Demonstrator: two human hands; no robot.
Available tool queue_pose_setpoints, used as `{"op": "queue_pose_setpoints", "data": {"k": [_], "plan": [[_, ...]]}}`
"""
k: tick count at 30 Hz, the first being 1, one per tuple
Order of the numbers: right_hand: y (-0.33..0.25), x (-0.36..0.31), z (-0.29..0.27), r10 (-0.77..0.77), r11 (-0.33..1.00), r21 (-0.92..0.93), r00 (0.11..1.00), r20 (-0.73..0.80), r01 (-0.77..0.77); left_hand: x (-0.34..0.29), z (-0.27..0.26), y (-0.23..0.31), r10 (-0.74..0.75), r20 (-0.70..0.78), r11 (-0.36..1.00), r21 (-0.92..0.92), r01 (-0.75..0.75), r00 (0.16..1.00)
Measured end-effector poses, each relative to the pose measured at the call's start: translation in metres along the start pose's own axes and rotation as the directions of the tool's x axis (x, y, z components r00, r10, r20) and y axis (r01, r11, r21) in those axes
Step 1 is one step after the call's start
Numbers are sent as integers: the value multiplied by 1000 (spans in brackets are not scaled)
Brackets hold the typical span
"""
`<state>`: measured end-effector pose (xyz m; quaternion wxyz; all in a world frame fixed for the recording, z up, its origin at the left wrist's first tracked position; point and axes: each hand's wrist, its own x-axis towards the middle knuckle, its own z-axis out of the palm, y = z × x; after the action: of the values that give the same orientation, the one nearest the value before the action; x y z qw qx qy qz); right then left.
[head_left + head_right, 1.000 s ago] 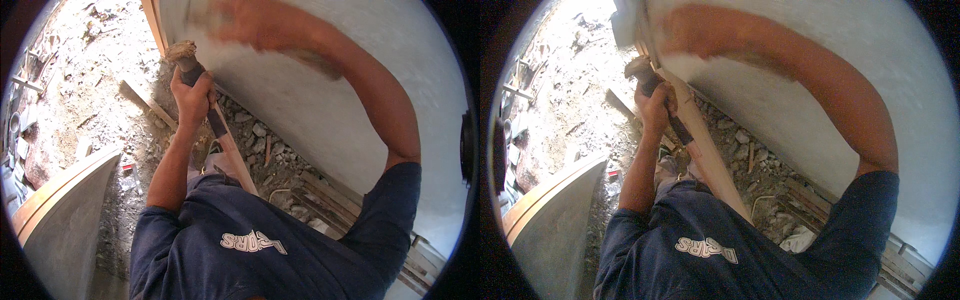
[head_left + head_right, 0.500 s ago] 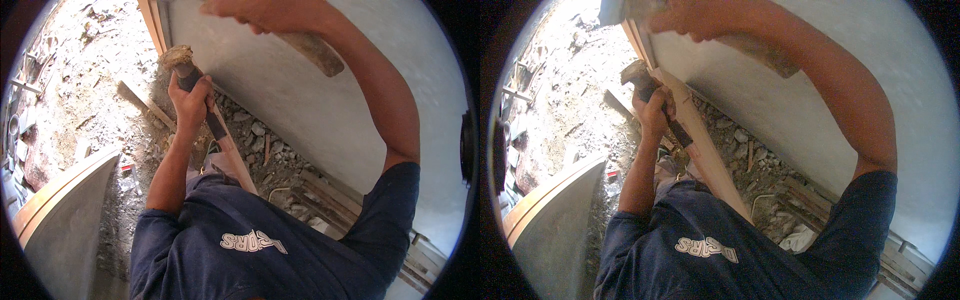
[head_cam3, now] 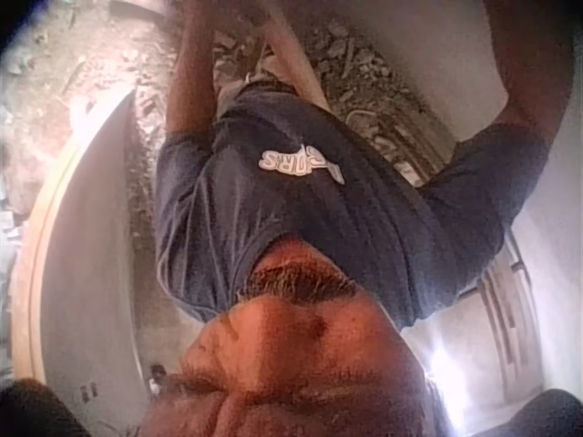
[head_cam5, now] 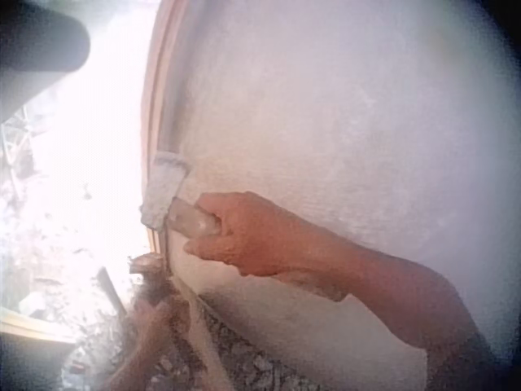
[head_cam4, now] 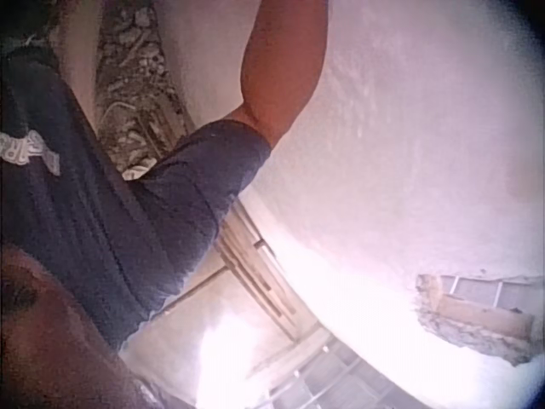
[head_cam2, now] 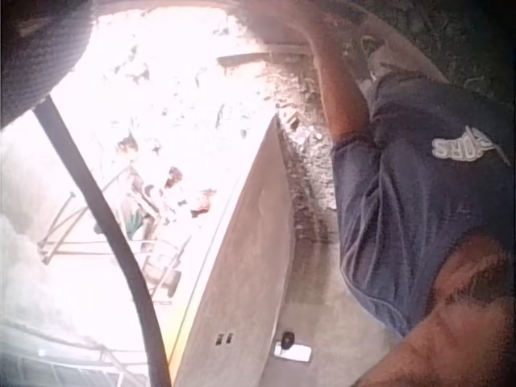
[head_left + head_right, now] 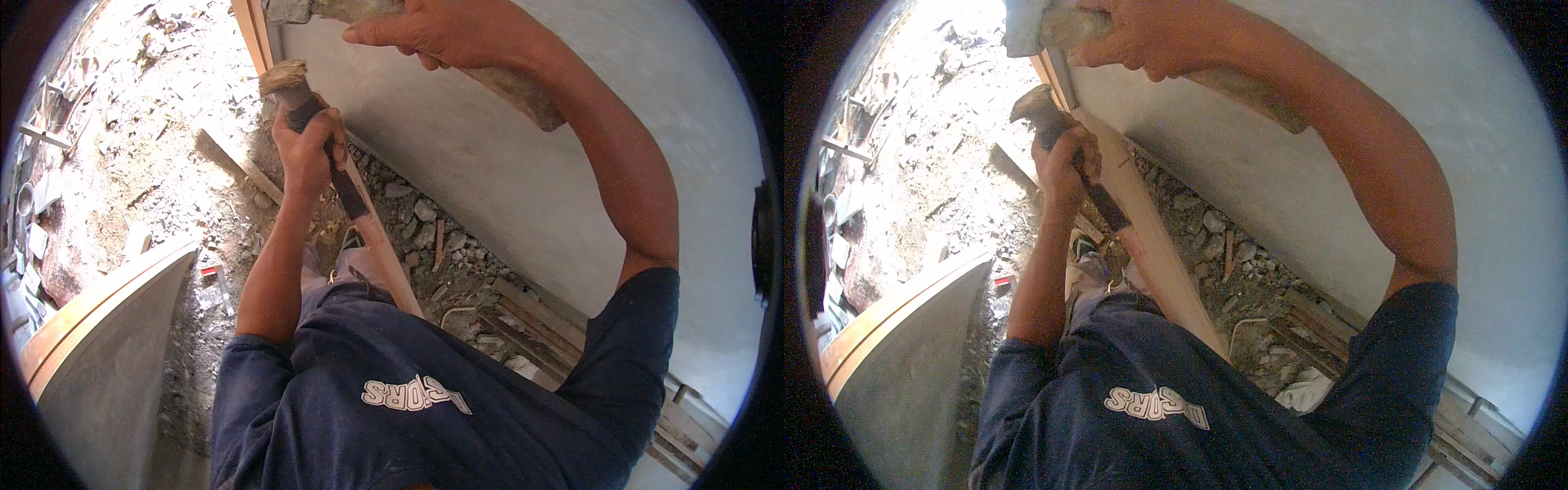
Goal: The person uses a hammer and chisel to carve a recess into a wooden door, likely for a hinge. The person repeatedly strikes the chisel to remove wood from the door's edge.
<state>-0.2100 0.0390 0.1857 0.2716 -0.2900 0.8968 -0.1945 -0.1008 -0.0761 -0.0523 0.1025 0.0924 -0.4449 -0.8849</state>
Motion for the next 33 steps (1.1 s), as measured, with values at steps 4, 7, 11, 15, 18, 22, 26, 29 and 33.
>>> {"op": "queue_pose_setpoints", "data": {"k": [4, 7, 11, 15, 18, 22, 26, 29, 33], "plan": [[-6, -1, -2, -68, 998, -2, 993, -96, 68, -5, 8, 2, 14, -12, 999, 43, -13, 1000], [-5, -6, 2, -163, 982, 63, 971, -174, 176, -7, 7, -4, 60, -37, 996, 65, -58, 997], [42, 13, 23, -328, 928, -203, 944, -42, 314, -8, 13, -1, 50, -39, 994, 100, -46, 998], [14, 6, 0, -222, 975, -25, 964, -145, 221, -11, 8, 1, 53, -75, 994, 104, -45, 996], [36, 7, 15, -287, 956, 2, 933, -215, 294, -8, 11, -1, 46, -40, 994, 100, -42, 998], [29, 23, 17, -205, 966, -145, 976, 68, 213, -6, 5, -5, 79, -50, 989, 126, -72, 996], [31, 38, 1, -391, 899, -276, 907, -155, 340, -3, 6, -9, 40, -33, 992, 124, -35, 999], [58, 58, 35, -348, 895, -256, 931, 109, 364, -1, 5, -7, 34, -44, 997, 73, -31, 998], [24, 51, 4, -78, 993, -86, 997, 27, 80, 3, 5, -8, 14, -74, 994, 105, -6, 997]]}}
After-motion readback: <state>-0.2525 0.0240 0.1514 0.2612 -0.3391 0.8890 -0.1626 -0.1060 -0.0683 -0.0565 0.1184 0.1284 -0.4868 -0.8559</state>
